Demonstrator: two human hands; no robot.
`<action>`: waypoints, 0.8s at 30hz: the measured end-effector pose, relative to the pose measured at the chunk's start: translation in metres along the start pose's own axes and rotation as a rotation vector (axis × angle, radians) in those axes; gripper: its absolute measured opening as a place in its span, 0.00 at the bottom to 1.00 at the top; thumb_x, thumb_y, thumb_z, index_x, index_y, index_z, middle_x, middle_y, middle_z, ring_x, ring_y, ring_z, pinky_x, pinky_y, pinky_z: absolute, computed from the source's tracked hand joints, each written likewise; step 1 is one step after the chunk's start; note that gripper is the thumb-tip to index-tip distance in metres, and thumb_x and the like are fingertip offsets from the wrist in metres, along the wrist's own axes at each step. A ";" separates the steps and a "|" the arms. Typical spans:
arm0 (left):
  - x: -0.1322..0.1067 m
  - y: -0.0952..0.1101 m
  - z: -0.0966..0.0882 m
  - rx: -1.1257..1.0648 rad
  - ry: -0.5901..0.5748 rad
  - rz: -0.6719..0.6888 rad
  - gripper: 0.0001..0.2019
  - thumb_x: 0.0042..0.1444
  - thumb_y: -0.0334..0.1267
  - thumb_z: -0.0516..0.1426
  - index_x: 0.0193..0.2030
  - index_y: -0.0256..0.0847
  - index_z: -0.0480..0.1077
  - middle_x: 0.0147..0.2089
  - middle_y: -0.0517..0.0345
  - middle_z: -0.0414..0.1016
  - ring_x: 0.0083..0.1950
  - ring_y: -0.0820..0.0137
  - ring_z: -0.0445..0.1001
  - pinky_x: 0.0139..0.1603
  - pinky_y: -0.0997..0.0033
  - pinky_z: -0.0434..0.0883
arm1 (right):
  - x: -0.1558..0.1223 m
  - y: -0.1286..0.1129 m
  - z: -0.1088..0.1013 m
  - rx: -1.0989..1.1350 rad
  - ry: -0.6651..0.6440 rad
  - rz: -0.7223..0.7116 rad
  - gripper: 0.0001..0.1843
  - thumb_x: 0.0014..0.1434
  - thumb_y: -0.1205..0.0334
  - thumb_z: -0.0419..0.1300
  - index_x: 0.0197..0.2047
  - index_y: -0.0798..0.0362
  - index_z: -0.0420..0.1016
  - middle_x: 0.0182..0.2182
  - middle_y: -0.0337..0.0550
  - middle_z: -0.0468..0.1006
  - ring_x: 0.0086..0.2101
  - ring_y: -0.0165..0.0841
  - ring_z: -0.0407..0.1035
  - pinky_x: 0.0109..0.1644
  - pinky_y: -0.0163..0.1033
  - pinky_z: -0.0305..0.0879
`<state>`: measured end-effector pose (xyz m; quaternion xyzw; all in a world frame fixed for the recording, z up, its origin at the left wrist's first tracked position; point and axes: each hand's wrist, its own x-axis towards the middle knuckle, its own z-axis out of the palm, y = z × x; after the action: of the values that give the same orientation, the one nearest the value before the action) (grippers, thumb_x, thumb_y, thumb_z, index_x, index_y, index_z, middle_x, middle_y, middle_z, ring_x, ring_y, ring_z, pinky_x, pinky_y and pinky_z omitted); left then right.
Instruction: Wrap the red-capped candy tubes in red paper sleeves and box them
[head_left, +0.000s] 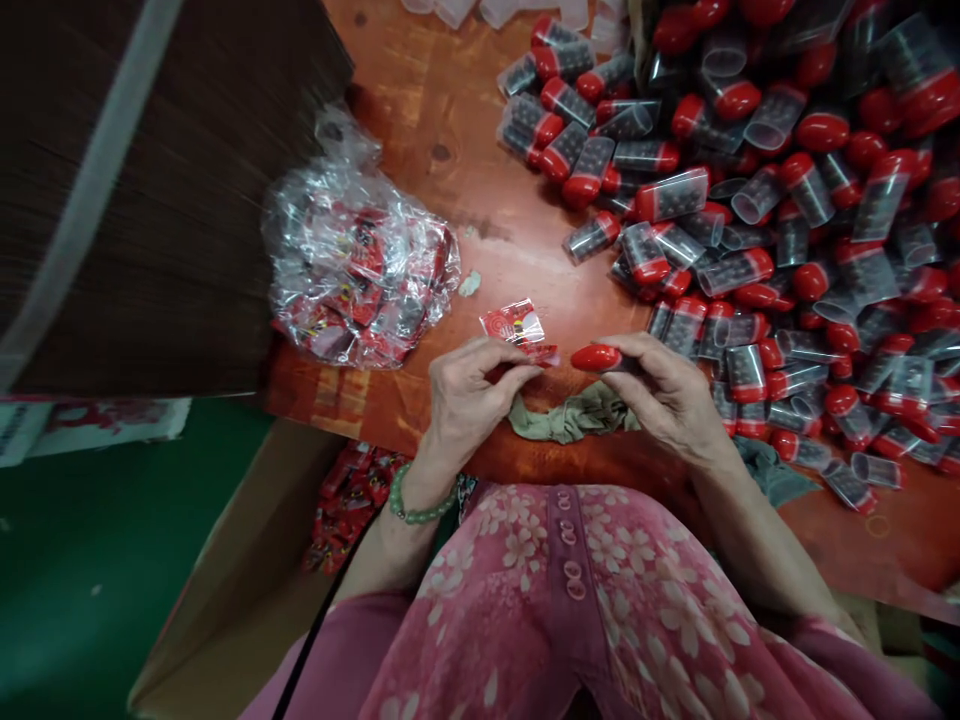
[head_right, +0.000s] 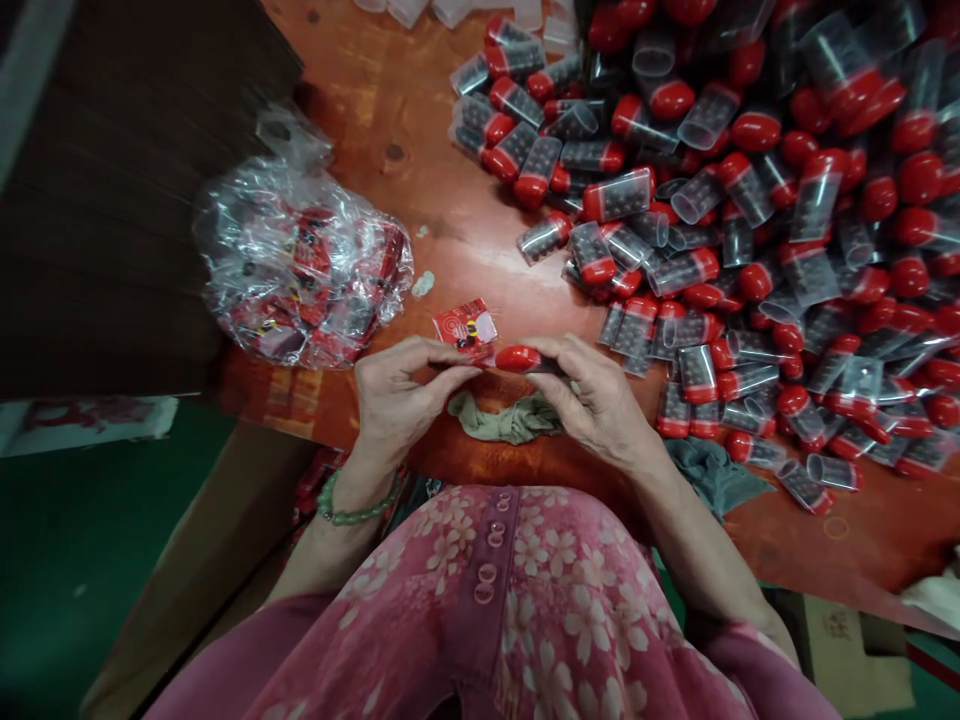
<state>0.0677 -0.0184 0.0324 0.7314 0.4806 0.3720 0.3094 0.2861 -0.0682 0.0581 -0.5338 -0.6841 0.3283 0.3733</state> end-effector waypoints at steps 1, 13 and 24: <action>-0.002 0.004 -0.002 -0.007 -0.013 0.011 0.04 0.53 0.37 0.67 0.31 0.40 0.78 0.31 0.59 0.82 0.32 0.73 0.78 0.36 0.73 0.74 | 0.001 -0.002 -0.001 -0.023 -0.024 -0.039 0.12 0.68 0.61 0.56 0.53 0.50 0.73 0.43 0.45 0.80 0.43 0.35 0.75 0.49 0.42 0.71; -0.018 0.004 0.003 -0.045 -0.176 0.187 0.06 0.56 0.35 0.65 0.30 0.36 0.75 0.28 0.57 0.78 0.30 0.74 0.75 0.34 0.75 0.71 | 0.000 -0.013 -0.008 -0.448 -0.493 -0.073 0.17 0.70 0.62 0.51 0.58 0.53 0.71 0.39 0.49 0.74 0.39 0.39 0.70 0.44 0.43 0.69; -0.029 -0.005 0.008 -0.121 -0.312 0.065 0.08 0.57 0.38 0.64 0.31 0.37 0.77 0.29 0.56 0.79 0.29 0.74 0.74 0.32 0.75 0.69 | 0.019 -0.006 -0.011 -0.265 -0.766 0.006 0.17 0.70 0.61 0.52 0.58 0.51 0.73 0.42 0.47 0.79 0.40 0.36 0.74 0.43 0.39 0.67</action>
<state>0.0643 -0.0440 0.0170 0.7755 0.3795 0.2921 0.4113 0.2900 -0.0507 0.0721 -0.4183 -0.8085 0.4135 0.0185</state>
